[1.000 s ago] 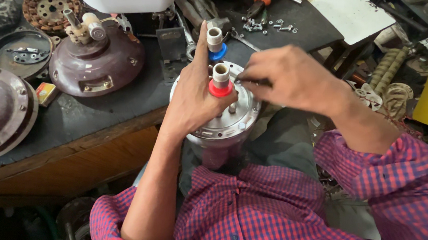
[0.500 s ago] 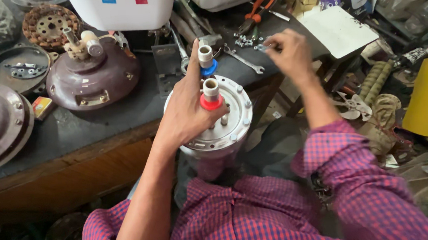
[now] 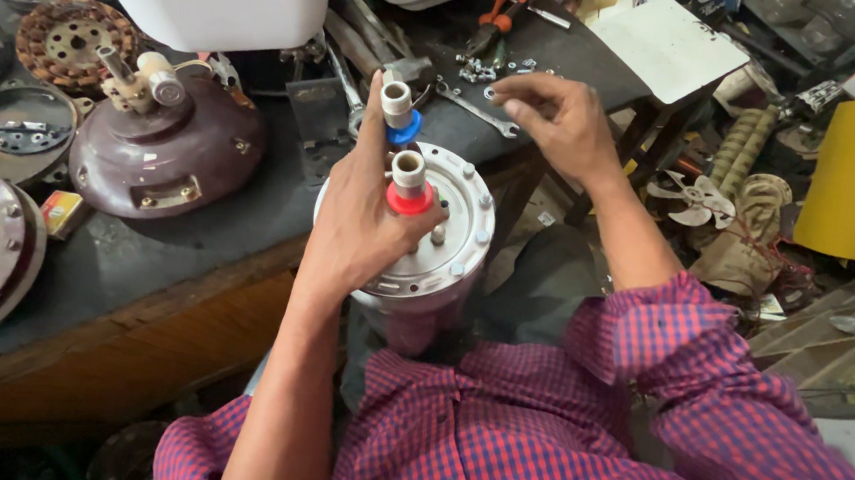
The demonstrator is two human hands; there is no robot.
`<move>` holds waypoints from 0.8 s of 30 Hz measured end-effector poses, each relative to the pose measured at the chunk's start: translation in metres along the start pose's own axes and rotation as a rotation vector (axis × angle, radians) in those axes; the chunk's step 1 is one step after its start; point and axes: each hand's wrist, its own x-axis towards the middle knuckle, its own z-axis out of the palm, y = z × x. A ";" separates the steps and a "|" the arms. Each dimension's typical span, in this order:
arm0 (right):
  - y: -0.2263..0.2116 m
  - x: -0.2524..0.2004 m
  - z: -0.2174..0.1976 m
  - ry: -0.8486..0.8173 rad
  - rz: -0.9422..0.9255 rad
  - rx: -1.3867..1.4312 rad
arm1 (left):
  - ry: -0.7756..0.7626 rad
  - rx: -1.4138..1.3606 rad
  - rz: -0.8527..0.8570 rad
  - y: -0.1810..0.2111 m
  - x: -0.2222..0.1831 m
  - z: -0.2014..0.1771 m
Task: The person assembles a cylindrical water heater by placing a lid with two pipes onto the tank and tightening the surrounding bolts. They use a wrench to secure the bolts in a circular pattern while holding the unit on their lap.
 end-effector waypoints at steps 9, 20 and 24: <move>-0.112 0.014 0.032 -0.382 -0.389 0.085 | 0.151 -0.035 0.122 0.004 -0.003 0.007; -0.116 0.078 0.018 -0.901 0.001 0.272 | 0.308 0.570 0.574 0.058 -0.073 0.089; -0.125 0.091 0.020 -0.971 0.061 0.210 | 0.079 0.633 0.693 0.067 -0.040 0.127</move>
